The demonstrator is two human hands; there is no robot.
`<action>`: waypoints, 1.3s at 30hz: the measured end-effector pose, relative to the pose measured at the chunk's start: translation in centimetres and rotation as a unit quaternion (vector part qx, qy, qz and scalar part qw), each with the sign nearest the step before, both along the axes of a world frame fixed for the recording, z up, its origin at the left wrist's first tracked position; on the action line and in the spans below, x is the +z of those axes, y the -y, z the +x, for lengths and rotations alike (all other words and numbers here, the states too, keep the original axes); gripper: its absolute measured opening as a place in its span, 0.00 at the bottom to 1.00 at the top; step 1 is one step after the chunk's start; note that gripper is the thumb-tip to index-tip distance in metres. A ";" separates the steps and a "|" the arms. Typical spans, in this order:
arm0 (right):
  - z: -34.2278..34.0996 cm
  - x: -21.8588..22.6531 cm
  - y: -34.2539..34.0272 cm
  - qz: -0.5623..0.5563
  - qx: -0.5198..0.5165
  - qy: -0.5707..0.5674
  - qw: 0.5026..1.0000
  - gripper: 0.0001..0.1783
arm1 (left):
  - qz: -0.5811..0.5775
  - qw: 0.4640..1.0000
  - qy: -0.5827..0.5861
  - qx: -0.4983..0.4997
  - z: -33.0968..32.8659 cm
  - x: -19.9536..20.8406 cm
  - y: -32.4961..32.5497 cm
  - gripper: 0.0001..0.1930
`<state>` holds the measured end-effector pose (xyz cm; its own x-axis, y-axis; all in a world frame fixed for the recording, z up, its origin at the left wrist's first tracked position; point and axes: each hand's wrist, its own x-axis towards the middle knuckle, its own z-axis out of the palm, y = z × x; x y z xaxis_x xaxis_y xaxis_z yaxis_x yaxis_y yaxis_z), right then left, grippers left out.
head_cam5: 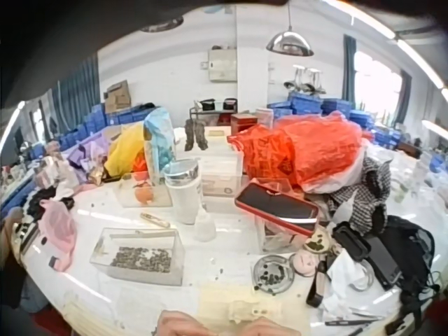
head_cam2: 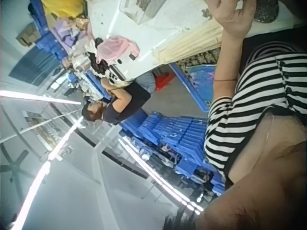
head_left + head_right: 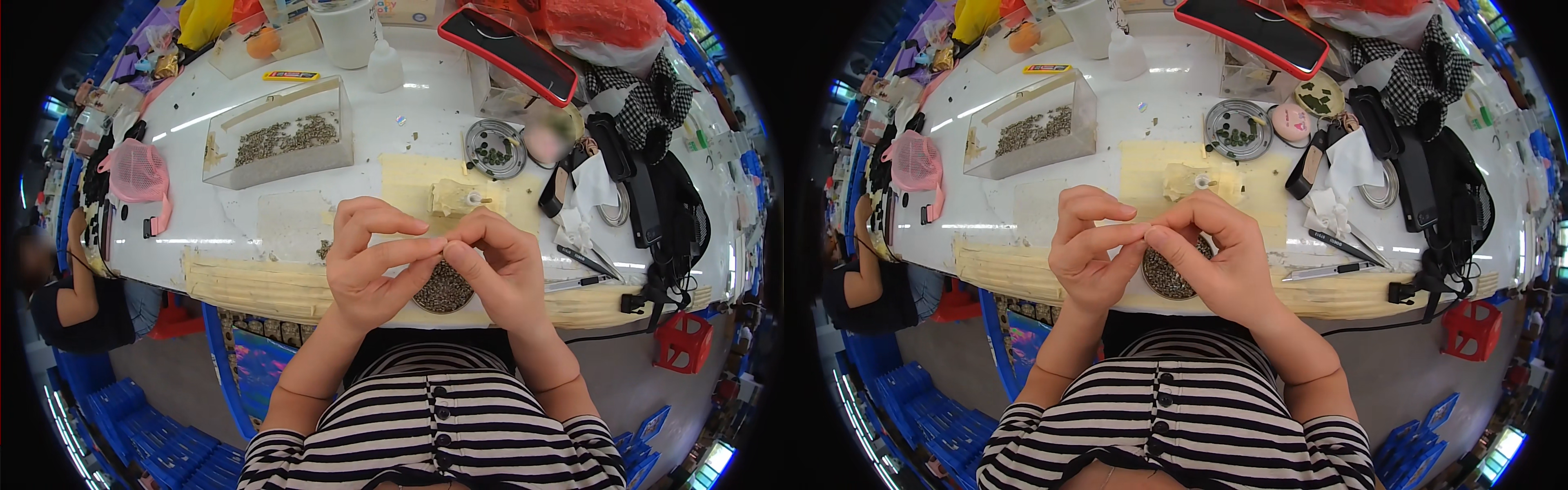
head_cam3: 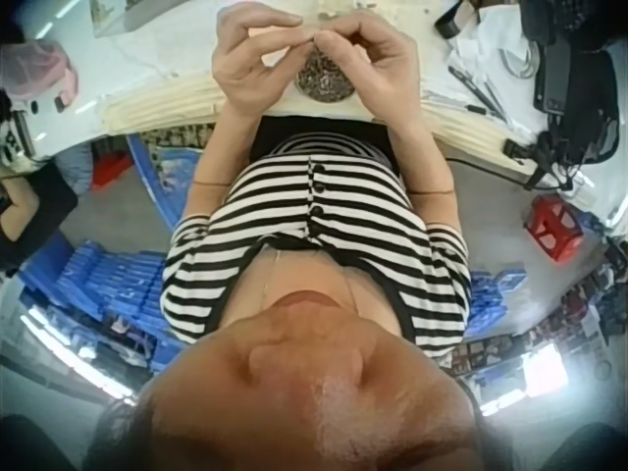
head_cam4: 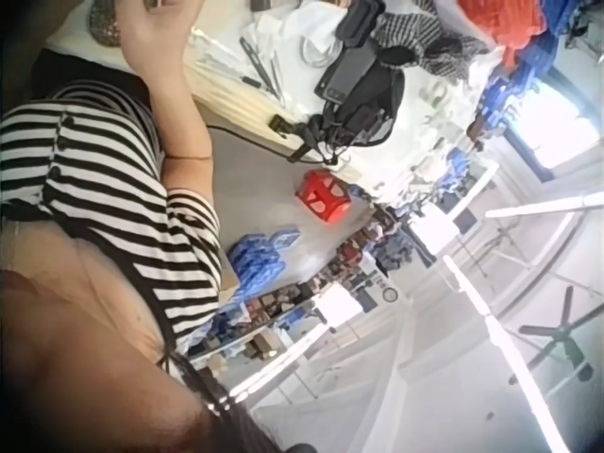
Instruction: Assembling small metal components onto a yellow fabric part at a toy factory workbench.
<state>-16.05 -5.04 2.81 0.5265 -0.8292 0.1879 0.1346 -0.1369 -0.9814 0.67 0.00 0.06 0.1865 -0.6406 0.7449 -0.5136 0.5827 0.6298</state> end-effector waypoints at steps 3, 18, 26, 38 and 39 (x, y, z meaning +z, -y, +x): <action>-0.1 -0.1 0.0 0.019 -0.007 0.006 1.000 0.03 | -0.003 0.999 0.039 0.029 0.0 0.3 -0.2 0.15; 0.4 -0.4 -0.5 -0.415 -0.173 -0.122 0.885 0.17 | 0.009 0.996 0.023 0.081 -0.3 -0.1 0.0 0.14; 0.2 -1.2 -0.6 -0.048 -0.052 -0.013 0.997 0.08 | -0.001 0.998 0.028 0.048 -0.1 0.1 0.0 0.15; 0.5 -0.8 -0.4 -0.308 -0.174 -0.075 0.932 0.12 | 0.006 0.997 0.046 0.062 -0.4 0.3 0.1 0.14; 0.5 -0.7 -0.4 -0.340 -0.180 -0.082 0.920 0.13 | 0.007 0.997 0.049 0.066 -0.4 0.2 0.1 0.14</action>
